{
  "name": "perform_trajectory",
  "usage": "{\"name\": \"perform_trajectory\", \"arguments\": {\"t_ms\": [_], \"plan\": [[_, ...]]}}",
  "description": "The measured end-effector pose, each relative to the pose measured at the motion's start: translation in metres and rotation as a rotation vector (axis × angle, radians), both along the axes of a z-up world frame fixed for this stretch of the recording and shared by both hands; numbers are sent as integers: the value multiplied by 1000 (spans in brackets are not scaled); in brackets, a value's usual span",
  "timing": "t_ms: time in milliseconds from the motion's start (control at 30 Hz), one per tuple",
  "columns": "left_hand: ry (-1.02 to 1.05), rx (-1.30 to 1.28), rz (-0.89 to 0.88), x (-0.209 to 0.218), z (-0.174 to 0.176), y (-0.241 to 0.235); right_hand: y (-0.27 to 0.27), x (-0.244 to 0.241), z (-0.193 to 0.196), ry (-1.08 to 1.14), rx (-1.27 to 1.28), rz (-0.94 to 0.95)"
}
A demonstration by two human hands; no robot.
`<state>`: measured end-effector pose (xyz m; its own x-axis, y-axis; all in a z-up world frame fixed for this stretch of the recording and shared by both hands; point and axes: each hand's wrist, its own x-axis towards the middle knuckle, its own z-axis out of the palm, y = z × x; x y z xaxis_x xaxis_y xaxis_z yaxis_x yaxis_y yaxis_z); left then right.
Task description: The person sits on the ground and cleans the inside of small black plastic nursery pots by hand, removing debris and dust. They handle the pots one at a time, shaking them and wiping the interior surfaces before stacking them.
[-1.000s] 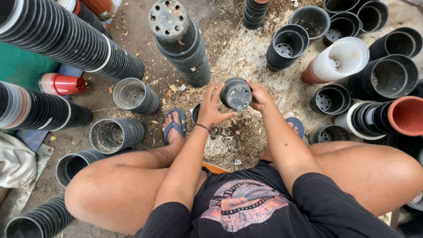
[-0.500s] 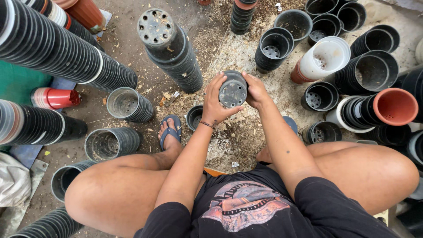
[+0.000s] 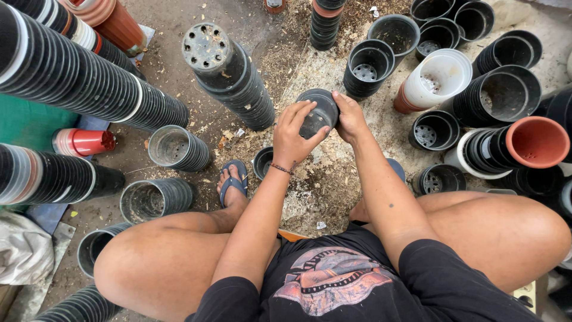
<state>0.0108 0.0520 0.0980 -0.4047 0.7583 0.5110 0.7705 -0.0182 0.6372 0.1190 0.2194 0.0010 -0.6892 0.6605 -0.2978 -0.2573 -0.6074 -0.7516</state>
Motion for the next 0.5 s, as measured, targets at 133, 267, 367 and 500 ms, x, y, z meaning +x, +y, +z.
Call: {"name": "perform_trajectory", "arguments": {"t_ms": [133, 267, 367, 500], "plan": [[109, 19, 24, -5, 3, -1, 0, -1, 6, 21, 1, -6], [181, 72, 58, -5, 7, -2, 0, -3, 8, 52, 22, -34], [293, 110, 101, -1, 10, -1, 3, -4, 9, 52, 70, -53], [412, 128, 186, 8, 10, 0, 5, -8, 5, 76, 118, -136]]}}
